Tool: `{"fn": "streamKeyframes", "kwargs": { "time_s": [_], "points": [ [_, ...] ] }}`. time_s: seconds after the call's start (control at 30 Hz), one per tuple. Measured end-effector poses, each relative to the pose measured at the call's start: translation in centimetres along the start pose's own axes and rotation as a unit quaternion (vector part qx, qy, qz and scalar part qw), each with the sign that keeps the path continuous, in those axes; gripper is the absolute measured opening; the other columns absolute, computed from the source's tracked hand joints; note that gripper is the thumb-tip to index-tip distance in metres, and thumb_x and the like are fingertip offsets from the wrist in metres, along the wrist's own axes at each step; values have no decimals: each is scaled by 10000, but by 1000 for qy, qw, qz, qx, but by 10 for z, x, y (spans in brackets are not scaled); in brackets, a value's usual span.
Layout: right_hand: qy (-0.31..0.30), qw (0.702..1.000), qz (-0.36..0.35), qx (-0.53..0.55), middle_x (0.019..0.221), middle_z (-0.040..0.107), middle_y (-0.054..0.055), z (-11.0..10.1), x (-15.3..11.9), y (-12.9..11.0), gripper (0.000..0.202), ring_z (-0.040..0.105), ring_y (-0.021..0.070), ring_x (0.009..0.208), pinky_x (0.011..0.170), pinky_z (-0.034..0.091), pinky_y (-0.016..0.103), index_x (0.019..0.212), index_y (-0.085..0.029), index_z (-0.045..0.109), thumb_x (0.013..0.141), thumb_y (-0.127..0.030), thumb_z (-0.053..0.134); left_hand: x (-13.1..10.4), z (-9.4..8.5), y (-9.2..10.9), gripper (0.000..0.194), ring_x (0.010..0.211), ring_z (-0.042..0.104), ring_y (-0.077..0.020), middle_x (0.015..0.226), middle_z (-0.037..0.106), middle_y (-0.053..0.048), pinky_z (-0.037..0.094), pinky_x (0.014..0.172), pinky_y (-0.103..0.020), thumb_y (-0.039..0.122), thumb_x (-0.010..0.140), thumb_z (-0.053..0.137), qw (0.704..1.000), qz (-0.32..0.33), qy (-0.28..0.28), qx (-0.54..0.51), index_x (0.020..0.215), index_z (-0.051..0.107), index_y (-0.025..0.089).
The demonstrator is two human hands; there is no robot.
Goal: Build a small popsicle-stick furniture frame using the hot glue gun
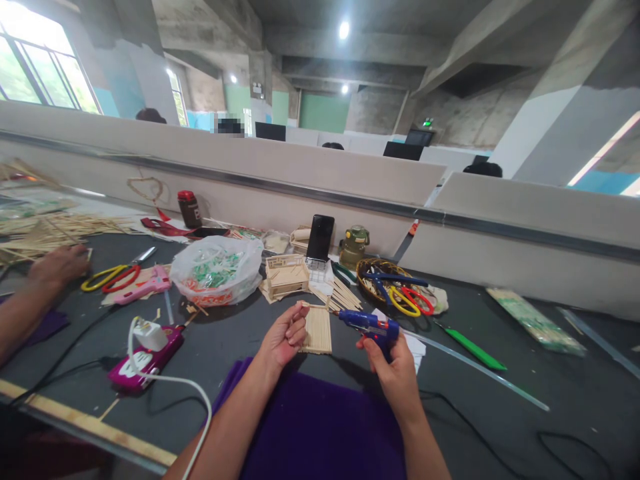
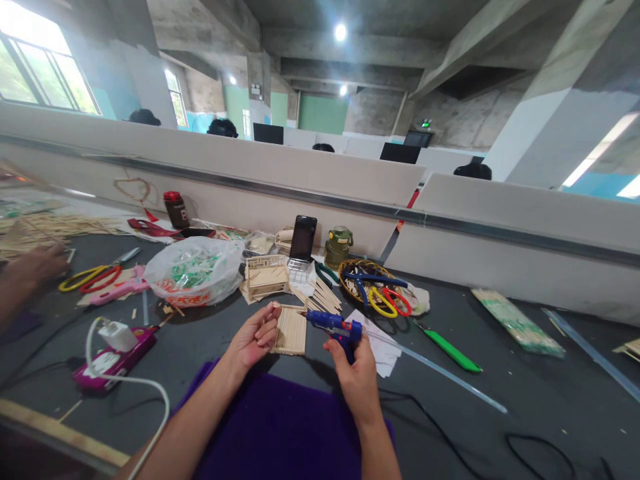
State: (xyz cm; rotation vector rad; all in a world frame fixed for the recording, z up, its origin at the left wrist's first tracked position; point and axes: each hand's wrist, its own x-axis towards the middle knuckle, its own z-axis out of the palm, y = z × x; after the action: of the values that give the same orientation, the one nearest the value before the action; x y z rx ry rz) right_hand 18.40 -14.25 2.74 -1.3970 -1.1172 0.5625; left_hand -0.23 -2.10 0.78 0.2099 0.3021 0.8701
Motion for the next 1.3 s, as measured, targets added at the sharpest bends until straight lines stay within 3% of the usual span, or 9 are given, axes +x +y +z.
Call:
{"fn": "streamKeyframes", "kwargs": {
  "time_s": [0.13, 0.3, 0.43, 0.57, 0.67, 0.8, 1.0, 1.1, 1.3],
  "points": [
    [-1, 1000, -4, -2, 820, 670, 61, 0, 0, 1, 326, 585, 166, 655, 505, 409, 253, 1013, -169, 518, 822, -422, 593, 0, 3, -1, 130, 275, 267, 26, 658, 627, 12, 218, 233, -107, 158, 804, 615, 998, 35, 17, 57, 901, 594, 75],
    [-5, 1000, -3, 1, 818, 673, 61, 0, 1, 2, 329, 588, 166, 652, 503, 412, 252, 1023, -169, 510, 824, -418, 592, -1, 9, -4, 231, 286, 250, 50, 843, 690, -26, 171, 243, -102, 203, 661, 744, 969, 153, 58, 186, 808, 587, 121],
    [-3, 1000, 5, 1, 824, 680, 62, 1, 1, 2, 350, 591, 169, 645, 501, 416, 255, 1043, -171, 502, 818, -421, 599, -4, 19, -8, 280, 375, 425, 4, 812, 697, -29, 289, 330, -113, 255, 618, 779, 909, 255, 109, 311, 804, 615, 124],
    [2, 1000, 9, -5, 821, 684, 62, 1, 0, 3, 362, 593, 175, 641, 496, 420, 258, 1035, -172, 507, 805, -435, 605, -6, 22, -12, 243, 549, 565, -84, 790, 702, -39, 428, 495, -178, 286, 643, 755, 850, 313, 117, 408, 788, 638, 131],
    [4, 1000, 8, -2, 817, 686, 63, 1, 1, 3, 366, 595, 178, 636, 494, 424, 260, 1032, -171, 512, 797, -436, 609, -6, 19, -14, 214, 539, 524, -81, 740, 674, -17, 386, 497, -182, 295, 666, 733, 806, 341, 127, 467, 783, 641, 140],
    [9, 1000, 4, -1, 824, 689, 66, 1, 1, 2, 352, 599, 176, 628, 501, 434, 263, 1025, -170, 524, 793, -419, 614, -6, 15, -16, 180, 445, 353, -54, 586, 543, 48, 242, 432, -182, 298, 709, 695, 754, 360, 139, 531, 804, 643, 155],
    [11, 1000, 4, -4, 833, 686, 66, 1, 2, -1, 356, 601, 176, 614, 508, 444, 273, 1013, -170, 533, 787, -432, 615, -9, 17, -18, 76, 493, 344, -68, 715, 574, 21, 254, 475, -201, 238, 729, 670, 691, 415, 103, 583, 769, 656, 174],
    [10, 1000, 4, -5, 833, 686, 67, 0, 2, -1, 361, 602, 179, 618, 512, 444, 276, 1022, -171, 529, 787, -432, 616, -12, 22, -18, 36, 508, 365, -80, 709, 575, 14, 266, 491, -201, 199, 707, 689, 700, 420, 92, 570, 735, 675, 184],
    [5, 1000, 12, -8, 836, 682, 69, 0, 1, -1, 351, 602, 195, 642, 515, 440, 284, 1011, -183, 524, 792, -443, 611, -18, 33, -19, 122, 548, 394, -107, 691, 586, -1, 271, 496, -189, 88, 610, 738, 798, 385, 93, 454, 653, 698, 195]
  ]
}}
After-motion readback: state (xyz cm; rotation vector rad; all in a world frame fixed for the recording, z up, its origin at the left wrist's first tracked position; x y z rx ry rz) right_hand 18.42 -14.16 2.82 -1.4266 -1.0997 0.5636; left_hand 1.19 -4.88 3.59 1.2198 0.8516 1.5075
